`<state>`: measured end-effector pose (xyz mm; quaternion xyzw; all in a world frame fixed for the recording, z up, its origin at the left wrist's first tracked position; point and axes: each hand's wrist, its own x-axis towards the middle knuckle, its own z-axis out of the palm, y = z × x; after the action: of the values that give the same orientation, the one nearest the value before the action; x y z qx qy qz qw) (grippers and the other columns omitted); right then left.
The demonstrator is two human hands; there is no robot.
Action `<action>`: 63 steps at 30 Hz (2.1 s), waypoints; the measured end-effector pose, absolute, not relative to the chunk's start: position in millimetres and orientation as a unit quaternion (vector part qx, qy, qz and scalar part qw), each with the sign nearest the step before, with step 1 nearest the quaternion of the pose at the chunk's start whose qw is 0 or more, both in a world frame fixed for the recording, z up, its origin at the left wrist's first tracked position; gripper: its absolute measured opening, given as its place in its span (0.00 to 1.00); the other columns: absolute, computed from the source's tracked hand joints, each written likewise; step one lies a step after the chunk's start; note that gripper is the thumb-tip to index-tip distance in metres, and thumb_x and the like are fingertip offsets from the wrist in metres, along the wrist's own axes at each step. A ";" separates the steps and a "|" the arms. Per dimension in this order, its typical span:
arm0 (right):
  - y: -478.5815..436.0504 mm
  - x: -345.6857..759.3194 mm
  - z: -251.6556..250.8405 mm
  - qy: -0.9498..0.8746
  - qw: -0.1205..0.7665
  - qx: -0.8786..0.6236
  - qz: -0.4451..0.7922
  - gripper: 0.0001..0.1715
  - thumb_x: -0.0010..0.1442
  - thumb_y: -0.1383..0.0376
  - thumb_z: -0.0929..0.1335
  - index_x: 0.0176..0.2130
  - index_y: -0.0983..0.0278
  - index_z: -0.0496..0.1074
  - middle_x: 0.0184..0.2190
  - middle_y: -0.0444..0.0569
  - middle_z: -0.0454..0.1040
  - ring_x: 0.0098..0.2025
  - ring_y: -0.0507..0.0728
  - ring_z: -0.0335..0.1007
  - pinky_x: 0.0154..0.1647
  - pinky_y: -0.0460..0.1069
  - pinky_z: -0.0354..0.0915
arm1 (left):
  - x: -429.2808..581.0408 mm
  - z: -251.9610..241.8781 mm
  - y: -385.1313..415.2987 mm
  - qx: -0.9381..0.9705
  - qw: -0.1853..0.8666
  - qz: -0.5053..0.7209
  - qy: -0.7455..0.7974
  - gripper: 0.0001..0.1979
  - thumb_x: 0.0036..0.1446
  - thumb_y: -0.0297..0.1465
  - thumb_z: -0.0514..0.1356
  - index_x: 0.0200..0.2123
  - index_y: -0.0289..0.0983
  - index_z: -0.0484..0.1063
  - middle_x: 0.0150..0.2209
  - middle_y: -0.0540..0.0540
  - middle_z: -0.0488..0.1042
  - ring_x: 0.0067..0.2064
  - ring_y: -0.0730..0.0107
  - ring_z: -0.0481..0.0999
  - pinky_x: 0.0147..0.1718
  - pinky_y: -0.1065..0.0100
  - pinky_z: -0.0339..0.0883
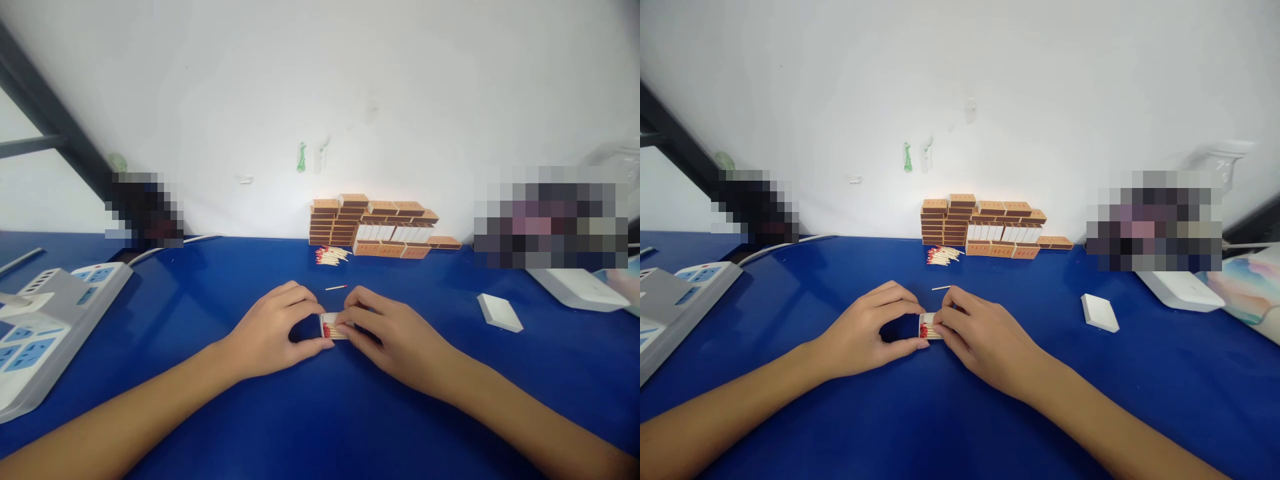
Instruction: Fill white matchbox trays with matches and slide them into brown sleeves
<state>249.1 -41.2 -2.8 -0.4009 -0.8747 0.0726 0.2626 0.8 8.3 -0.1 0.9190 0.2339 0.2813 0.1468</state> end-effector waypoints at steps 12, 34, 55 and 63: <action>-34.2 253.9 -0.5 -0.832 0.311 -0.457 0.037 0.09 0.73 0.67 0.65 0.44 0.62 0.76 0.40 0.48 0.74 0.35 0.53 0.72 0.34 0.50 0.68 | 0.6 0.5 8.9 0.919 0.150 0.279 0.234 0.15 0.62 0.39 0.70 0.47 0.37 0.78 0.45 0.44 0.78 0.46 0.61 0.75 0.48 0.58 0.72; 7.2 256.8 -3.0 -0.857 0.248 -0.452 -0.011 0.08 0.73 0.68 0.66 0.38 0.63 0.71 0.37 0.52 0.75 0.41 0.61 0.64 0.44 0.55 0.66 | 1.2 0.6 9.2 0.919 0.154 0.279 0.231 0.14 0.62 0.38 0.70 0.48 0.38 0.79 0.45 0.43 0.79 0.46 0.60 0.76 0.48 0.57 0.73; -26.2 251.8 16.2 -0.743 0.416 -0.517 0.092 0.09 0.70 0.59 0.70 0.38 0.59 0.78 0.31 0.46 0.79 0.29 0.54 0.69 0.32 0.51 0.67 | 2.3 4.0 10.5 0.910 0.124 0.309 0.246 0.14 0.63 0.39 0.70 0.47 0.38 0.78 0.43 0.44 0.80 0.46 0.59 0.76 0.49 0.55 0.72; -23.0 252.2 15.0 -0.633 0.452 -0.519 0.355 0.16 0.62 0.50 0.75 0.41 0.59 0.83 0.34 0.48 0.84 0.30 0.55 0.74 0.25 0.49 0.65 | 2.5 3.4 9.9 0.908 0.120 0.311 0.253 0.15 0.62 0.39 0.70 0.47 0.38 0.78 0.43 0.43 0.80 0.46 0.60 0.76 0.48 0.56 0.73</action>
<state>252.2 -23.0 15.0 -0.5187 -0.6329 0.3553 0.4519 2.5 9.9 3.4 0.9081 0.2534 0.3111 0.1202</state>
